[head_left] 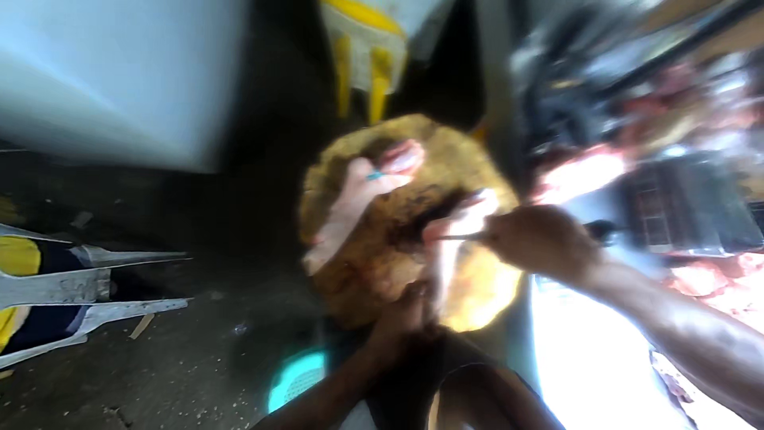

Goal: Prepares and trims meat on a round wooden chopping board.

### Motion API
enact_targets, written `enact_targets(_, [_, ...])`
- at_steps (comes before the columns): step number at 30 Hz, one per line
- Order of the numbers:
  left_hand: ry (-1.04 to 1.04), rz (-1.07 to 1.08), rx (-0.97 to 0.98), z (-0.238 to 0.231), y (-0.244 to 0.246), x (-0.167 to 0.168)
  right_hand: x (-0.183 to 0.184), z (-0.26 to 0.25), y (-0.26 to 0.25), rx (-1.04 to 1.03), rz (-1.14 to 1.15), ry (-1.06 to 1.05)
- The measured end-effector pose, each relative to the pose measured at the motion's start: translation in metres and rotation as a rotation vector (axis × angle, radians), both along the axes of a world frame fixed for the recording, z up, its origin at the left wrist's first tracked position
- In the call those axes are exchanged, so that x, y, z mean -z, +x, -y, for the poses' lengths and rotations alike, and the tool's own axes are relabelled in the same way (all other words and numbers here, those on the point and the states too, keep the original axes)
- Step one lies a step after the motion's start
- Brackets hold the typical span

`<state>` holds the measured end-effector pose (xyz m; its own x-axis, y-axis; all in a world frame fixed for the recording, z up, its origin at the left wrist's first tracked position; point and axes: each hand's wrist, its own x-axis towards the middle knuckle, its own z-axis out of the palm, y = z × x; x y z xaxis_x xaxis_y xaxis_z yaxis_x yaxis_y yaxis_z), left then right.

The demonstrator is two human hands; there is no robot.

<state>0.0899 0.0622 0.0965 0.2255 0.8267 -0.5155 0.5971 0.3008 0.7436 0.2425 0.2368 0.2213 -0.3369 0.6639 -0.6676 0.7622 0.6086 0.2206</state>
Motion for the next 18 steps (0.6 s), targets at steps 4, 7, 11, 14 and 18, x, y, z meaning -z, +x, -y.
enact_targets(4, [0.011, -0.002, -0.011, 0.001, -0.001, 0.001, -0.002, 0.005, -0.004, -0.017, -0.005, -0.118])
enact_targets(7, [-0.003, 0.014, -0.02, 0.001, -0.001, 0.0, 0.011, -0.013, 0.005, 0.033, 0.017, 0.014])
enact_targets(11, [0.04, 0.027, -0.062, 0.005, -0.003, 0.008, 0.0, -0.002, 0.017, 0.081, -0.019, -0.1])
enact_targets(14, [0.039, 0.03, -0.067, 0.005, -0.004, 0.008, 0.014, 0.004, 0.039, 0.17, -0.052, -0.117])
enact_targets(18, [0.057, 0.051, -0.073, 0.006, -0.002, 0.008, 0.038, 0.003, 0.077, 0.239, -0.131, 0.085])
